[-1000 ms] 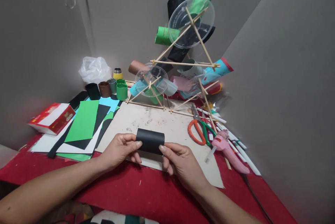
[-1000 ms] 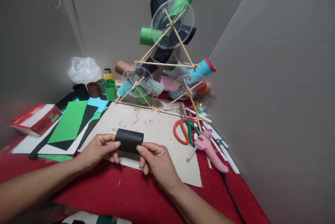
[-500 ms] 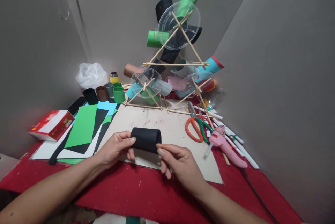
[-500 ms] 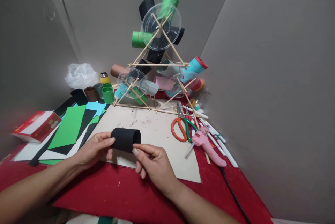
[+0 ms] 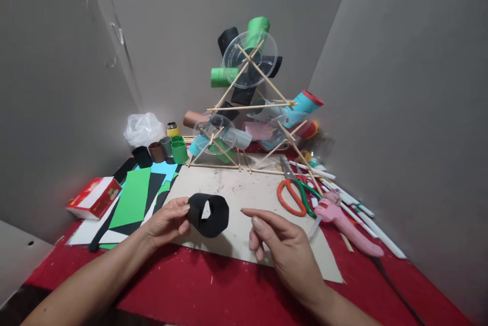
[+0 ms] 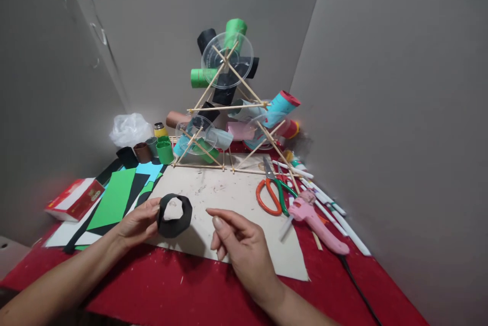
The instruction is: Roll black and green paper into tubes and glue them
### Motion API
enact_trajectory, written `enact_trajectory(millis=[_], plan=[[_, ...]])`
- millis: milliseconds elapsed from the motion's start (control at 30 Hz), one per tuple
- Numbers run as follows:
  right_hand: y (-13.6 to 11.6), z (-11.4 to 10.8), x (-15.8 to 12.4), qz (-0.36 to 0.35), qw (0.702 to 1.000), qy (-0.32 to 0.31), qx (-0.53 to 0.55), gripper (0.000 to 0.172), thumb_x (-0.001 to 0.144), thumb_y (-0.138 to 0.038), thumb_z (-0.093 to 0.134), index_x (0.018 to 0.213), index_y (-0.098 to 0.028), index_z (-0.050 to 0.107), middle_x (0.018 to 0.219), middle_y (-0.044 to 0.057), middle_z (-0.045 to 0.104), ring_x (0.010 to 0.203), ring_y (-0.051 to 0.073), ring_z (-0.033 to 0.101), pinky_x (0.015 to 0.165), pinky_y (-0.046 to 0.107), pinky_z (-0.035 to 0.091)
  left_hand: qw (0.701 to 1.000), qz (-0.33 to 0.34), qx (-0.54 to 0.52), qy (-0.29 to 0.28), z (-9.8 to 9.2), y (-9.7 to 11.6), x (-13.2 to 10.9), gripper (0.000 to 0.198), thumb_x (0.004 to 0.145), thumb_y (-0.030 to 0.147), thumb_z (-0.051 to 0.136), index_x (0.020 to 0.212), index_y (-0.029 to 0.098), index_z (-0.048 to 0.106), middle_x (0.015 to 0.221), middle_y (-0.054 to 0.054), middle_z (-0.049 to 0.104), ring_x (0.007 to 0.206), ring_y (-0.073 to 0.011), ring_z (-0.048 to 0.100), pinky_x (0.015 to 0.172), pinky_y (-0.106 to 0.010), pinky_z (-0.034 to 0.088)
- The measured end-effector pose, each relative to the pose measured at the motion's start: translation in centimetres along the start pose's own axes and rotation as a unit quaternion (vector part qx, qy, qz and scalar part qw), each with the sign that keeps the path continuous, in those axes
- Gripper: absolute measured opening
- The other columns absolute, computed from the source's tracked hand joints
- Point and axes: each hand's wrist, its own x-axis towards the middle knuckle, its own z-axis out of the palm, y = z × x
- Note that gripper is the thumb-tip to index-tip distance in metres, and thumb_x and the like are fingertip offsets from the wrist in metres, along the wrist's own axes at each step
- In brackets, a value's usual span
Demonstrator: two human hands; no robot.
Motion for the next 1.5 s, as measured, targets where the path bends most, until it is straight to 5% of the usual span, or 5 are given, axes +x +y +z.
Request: enact_trajectory(millis=[700,867,1133,1367,1500], plan=[[1.2,0.1,1.1,0.021,0.995,-0.036,-0.093,0.052,0.087,-0.046,0.055,0.125,-0.011,0.059,0.06,0.0,0.061,0.046,0.011,0.052,0.045,0.023,0.042,0.957,0.103,0.257,0.089,2.2,0.2,-1.2,0.029,0.084,0.04,0.067,0.092,0.013,0.069,0.056,-0.002,0.067,0.05,-0.0129,0.061,0.057,-0.023,0.047],[1.1,-0.3,1.4,0.02,0.996,0.011,-0.09,0.051,0.086,-0.051,0.055,0.12,-0.013,0.061,0.06,-0.001,0.061,0.046,0.01,0.05,0.043,0.022,0.041,0.842,0.267,0.439,0.167,1.7,0.1,-2.1,0.014,0.09,0.027,0.06,0.089,0.017,0.07,0.061,0.001,0.066,0.053,-0.0117,0.062,0.058,-0.022,0.046],[2.1,0.1,1.6,0.038,0.993,-0.018,-0.112,0.05,0.085,-0.054,0.056,0.111,-0.012,0.065,0.06,0.0,0.06,0.045,0.012,0.05,0.042,0.023,0.041,0.493,0.542,0.679,0.042,0.9,-0.7,-2.4,0.018,0.086,0.003,0.05,0.097,0.013,0.061,0.061,-0.004,0.064,0.052,-0.0148,0.056,0.052,-0.027,0.038],[1.8,-0.1,1.5,0.013,0.993,0.026,-0.113,0.047,0.086,-0.054,0.056,0.108,-0.013,0.066,0.063,0.001,0.062,0.047,0.012,0.052,0.043,0.023,0.042,0.421,0.55,0.72,-0.05,1.5,-0.5,-2.9,0.025,0.092,0.008,0.041,0.11,0.008,0.059,0.089,-0.014,0.073,0.067,-0.0188,0.062,0.059,-0.033,0.049],[2.0,-0.6,1.3,-0.098,0.979,0.057,-0.171,0.038,0.092,-0.044,0.054,0.12,-0.02,0.062,0.102,0.009,0.071,0.086,0.019,0.066,0.073,0.031,0.054,0.402,0.524,0.749,-0.051,1.9,-0.9,-2.7,0.023,0.091,0.01,0.046,0.11,0.008,0.06,0.097,-0.015,0.074,0.068,-0.0184,0.064,0.06,-0.033,0.052]])
